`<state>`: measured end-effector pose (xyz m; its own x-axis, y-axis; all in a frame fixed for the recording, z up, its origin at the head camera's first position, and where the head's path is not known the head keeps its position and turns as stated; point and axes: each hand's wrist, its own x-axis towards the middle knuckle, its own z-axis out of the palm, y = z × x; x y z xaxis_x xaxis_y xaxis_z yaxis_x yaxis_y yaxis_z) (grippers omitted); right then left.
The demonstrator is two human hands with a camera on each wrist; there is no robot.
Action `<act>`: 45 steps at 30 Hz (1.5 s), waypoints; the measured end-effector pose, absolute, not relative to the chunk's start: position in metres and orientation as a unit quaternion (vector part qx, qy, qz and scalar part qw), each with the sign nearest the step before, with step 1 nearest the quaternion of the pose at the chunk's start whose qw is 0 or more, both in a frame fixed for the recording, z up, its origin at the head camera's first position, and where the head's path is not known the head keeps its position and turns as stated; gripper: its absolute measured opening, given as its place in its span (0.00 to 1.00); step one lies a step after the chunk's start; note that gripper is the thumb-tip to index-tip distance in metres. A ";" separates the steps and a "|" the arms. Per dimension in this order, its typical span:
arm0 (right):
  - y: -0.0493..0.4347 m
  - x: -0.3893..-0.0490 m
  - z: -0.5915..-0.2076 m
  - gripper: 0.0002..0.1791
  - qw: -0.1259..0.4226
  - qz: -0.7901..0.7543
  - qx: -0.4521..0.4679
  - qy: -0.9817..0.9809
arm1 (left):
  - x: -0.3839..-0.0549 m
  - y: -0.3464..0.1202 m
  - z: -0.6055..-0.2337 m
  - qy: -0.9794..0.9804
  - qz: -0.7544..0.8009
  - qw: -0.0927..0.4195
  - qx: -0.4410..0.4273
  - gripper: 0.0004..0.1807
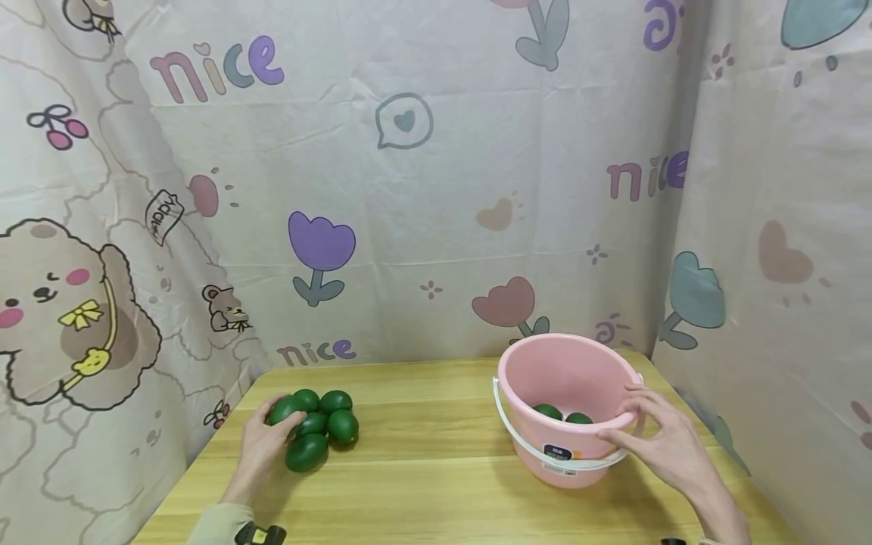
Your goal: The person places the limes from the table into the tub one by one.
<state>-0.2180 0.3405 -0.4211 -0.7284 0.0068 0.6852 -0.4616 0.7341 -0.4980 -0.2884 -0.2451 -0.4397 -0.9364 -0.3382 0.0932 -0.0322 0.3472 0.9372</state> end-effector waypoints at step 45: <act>0.342 -0.226 -0.419 0.18 0.333 0.345 0.133 -0.867 | -0.314 -0.123 -0.428 -0.739 -0.656 0.152 -0.014 0.30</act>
<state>-0.2259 0.3421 -0.4188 -0.7435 -0.0010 0.6687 -0.4603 0.7261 -0.5108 -0.3142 -0.1234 -0.4275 -0.9537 -0.1785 0.2422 0.2192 0.1391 0.9657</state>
